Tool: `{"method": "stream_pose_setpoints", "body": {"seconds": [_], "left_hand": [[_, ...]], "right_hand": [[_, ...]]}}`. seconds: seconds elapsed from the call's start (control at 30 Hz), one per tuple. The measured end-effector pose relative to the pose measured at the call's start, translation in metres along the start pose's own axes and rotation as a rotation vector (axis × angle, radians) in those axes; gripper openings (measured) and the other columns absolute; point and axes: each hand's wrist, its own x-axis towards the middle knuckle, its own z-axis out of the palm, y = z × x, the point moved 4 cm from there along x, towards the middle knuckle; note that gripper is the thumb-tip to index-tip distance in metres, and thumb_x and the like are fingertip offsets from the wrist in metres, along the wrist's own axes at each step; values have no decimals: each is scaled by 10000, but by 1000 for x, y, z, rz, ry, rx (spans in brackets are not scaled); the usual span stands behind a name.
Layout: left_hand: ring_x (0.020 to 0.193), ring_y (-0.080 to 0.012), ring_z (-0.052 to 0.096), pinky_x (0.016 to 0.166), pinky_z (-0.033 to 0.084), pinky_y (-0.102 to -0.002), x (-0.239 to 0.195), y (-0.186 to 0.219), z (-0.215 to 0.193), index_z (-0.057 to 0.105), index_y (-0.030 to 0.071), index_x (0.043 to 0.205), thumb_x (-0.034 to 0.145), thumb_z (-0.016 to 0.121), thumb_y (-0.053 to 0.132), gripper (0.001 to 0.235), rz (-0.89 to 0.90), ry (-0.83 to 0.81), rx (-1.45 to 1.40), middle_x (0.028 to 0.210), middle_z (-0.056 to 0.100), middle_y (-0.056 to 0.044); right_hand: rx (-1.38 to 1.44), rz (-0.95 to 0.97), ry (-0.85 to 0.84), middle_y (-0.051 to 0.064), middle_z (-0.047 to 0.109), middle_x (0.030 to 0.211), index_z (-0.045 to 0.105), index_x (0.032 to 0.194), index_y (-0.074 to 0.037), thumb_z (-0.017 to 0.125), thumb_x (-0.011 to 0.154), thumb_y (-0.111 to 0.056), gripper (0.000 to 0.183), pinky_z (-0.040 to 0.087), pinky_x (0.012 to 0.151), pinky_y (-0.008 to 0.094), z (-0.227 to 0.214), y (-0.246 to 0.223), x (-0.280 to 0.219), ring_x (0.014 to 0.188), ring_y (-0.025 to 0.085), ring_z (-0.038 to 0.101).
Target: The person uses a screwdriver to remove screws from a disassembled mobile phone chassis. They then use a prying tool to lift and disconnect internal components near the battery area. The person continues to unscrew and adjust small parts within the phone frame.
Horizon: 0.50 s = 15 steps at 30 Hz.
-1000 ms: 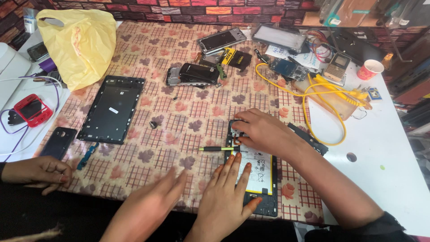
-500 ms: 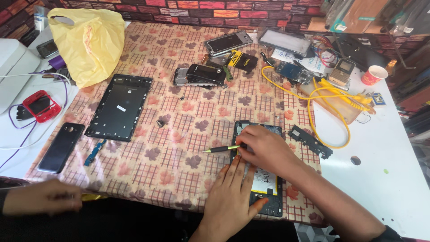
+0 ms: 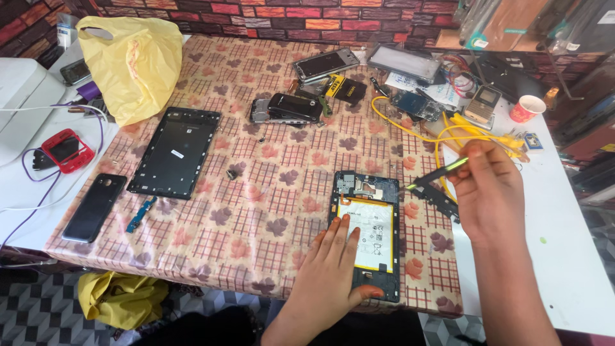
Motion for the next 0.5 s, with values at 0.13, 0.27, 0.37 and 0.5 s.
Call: {"method": "stream_pose_setpoints", "body": {"seconds": [0.13,0.27,0.37,0.5], "left_hand": [[1480,-466,325,1185,269,-550,4,-6,-7,388,-101,1497,898,633,634,979,-53,-6,-93,1566,376,-318],[1486,-456,329,1207,251,-564,27,-21,-13,400,-103,1460,955,616,596,888,-22,-1,110,1534,392,-304],[1464,-445,331,1165,274,-549,54,-38,-12,397,-109,1450,946,602,599,894,10,-13,176,1537,376,-310],[1451,-376,387,1145,322,-513,78,-51,-5,430,-81,1444,882,608,609,908,70,-14,198,1534,418,-263]], "right_hand": [[106,92,79,18,613,1027,545,1097,-107,498,1188,-275,197,481,710,279,-8,15,5,787,93,528],[45,128,105,161,661,959,473,1095,-118,454,1157,-335,226,541,697,315,-12,29,3,698,141,559],[-9,199,139,211,687,939,454,1132,-116,441,1142,-331,216,525,627,306,-15,42,5,647,158,586],[-45,328,129,194,694,975,441,1175,-101,528,1083,-156,139,543,664,332,-15,62,12,697,164,635]]}}
